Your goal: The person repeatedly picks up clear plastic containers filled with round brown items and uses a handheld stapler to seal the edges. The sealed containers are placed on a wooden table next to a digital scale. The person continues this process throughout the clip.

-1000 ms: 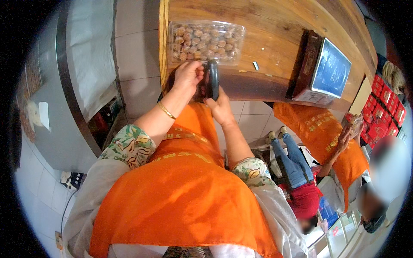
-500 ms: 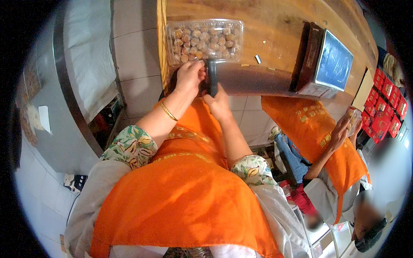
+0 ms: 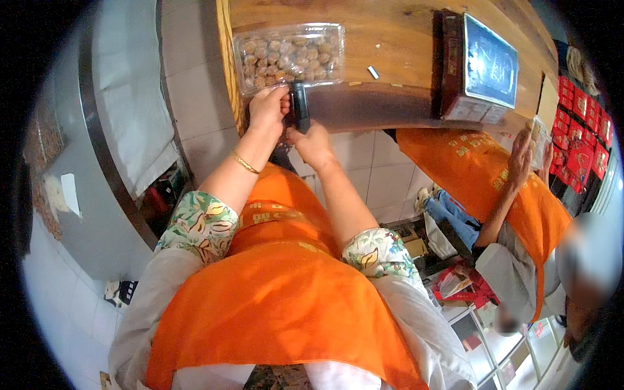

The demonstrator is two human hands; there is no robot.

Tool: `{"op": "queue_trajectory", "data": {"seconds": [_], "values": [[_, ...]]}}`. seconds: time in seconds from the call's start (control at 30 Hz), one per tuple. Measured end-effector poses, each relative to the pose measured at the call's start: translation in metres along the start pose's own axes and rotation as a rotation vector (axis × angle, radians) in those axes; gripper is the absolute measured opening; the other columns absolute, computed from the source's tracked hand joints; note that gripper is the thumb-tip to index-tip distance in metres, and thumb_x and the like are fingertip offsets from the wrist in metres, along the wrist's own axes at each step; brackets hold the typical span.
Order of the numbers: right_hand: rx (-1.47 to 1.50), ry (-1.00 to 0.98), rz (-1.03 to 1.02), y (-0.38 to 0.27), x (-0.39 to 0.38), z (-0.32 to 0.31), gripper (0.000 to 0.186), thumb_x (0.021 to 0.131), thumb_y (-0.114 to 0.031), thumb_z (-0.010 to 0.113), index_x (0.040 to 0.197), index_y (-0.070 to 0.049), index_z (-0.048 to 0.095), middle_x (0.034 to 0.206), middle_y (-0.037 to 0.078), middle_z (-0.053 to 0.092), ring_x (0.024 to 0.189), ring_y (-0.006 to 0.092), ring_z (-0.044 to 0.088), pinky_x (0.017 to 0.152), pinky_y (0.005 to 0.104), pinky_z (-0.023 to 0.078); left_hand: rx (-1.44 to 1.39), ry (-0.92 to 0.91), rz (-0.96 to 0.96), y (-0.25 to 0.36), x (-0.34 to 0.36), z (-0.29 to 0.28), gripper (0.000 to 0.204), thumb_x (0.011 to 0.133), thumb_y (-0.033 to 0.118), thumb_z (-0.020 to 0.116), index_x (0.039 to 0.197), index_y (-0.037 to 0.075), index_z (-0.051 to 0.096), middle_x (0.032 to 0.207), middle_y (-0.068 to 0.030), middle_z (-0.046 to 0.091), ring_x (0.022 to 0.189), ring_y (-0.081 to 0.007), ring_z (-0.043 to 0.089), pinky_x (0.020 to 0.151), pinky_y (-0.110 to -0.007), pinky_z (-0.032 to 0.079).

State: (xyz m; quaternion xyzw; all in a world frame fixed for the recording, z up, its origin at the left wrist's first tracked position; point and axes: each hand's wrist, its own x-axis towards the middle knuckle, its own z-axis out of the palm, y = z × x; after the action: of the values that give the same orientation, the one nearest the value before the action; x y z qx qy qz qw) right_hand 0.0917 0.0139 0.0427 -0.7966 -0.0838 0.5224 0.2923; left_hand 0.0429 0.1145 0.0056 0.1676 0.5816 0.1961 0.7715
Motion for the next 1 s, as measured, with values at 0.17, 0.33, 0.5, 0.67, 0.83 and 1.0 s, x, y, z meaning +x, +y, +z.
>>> {"op": "queue_trajectory", "data": {"seconds": [0.17, 0.33, 0.5, 0.67, 0.83, 1.0], "values": [[0.046, -0.181, 0.098, -0.008, -0.018, -0.010, 0.020, 0.073, -0.016, 0.059, 0.080, 0.002, 0.058, 0.070, 0.008, 0.059, 0.057, 0.0127, 0.051, 0.052, 0.0289, 0.041, 0.105, -0.016, -0.018, 0.002, -0.001, -0.014, 0.012, 0.075, 0.011, 0.060, 0.068, 0.006, 0.052, 0.062, -0.0012, 0.050, 0.050, -0.0086, 0.044, 0.043, -0.020, 0.035], [-0.405, 0.076, -0.152, 0.014, -0.017, -0.008, 0.022, 0.071, -0.017, 0.060, 0.076, 0.003, 0.056, 0.061, 0.006, 0.053, 0.051, 0.0132, 0.049, 0.046, 0.0298, 0.040, 0.115, 0.015, -0.022, -0.004, -0.017, -0.018, 0.010, 0.076, 0.010, 0.058, 0.070, 0.006, 0.052, 0.062, -0.0014, 0.050, 0.050, -0.0089, 0.045, 0.044, -0.021, 0.036], [-0.071, -0.067, 0.071, 0.003, -0.028, -0.005, 0.020, 0.069, -0.016, 0.061, 0.071, 0.002, 0.055, 0.057, 0.004, 0.050, 0.049, 0.0144, 0.048, 0.044, 0.0300, 0.040, 0.043, 0.009, -0.069, -0.006, -0.018, -0.017, 0.008, 0.076, 0.008, 0.058, 0.070, 0.006, 0.052, 0.063, -0.0013, 0.050, 0.051, -0.0091, 0.045, 0.043, -0.021, 0.036], [0.190, -0.143, 0.166, 0.018, -0.028, 0.000, 0.019, 0.069, -0.016, 0.062, 0.068, 0.000, 0.054, 0.057, 0.003, 0.049, 0.048, 0.0138, 0.045, 0.042, 0.0283, 0.036, 0.061, 0.050, -0.105, -0.005, -0.024, -0.016, 0.009, 0.077, 0.008, 0.057, 0.070, 0.006, 0.052, 0.062, -0.0011, 0.050, 0.050, -0.0093, 0.045, 0.043, -0.021, 0.036], [0.006, -0.092, 0.218, 0.031, -0.053, -0.008, 0.017, 0.071, -0.015, 0.060, 0.076, 0.001, 0.057, 0.068, 0.004, 0.052, 0.059, 0.0125, 0.045, 0.055, 0.0284, 0.036, 0.098, 0.001, -0.075, 0.001, -0.032, -0.024, 0.008, 0.077, 0.009, 0.057, 0.073, 0.006, 0.052, 0.065, -0.0012, 0.051, 0.052, -0.0092, 0.046, 0.044, -0.021, 0.038], [0.142, -0.154, 0.115, 0.079, -0.087, -0.019, 0.019, 0.076, -0.015, 0.058, 0.084, 0.002, 0.058, 0.071, 0.006, 0.056, 0.062, 0.0158, 0.050, 0.060, 0.0322, 0.041, 0.103, -0.008, -0.061, -0.001, -0.037, -0.046, 0.005, 0.080, 0.008, 0.053, 0.082, 0.005, 0.049, 0.077, -0.0050, 0.056, 0.063, -0.0129, 0.056, 0.054, -0.024, 0.045]]}}
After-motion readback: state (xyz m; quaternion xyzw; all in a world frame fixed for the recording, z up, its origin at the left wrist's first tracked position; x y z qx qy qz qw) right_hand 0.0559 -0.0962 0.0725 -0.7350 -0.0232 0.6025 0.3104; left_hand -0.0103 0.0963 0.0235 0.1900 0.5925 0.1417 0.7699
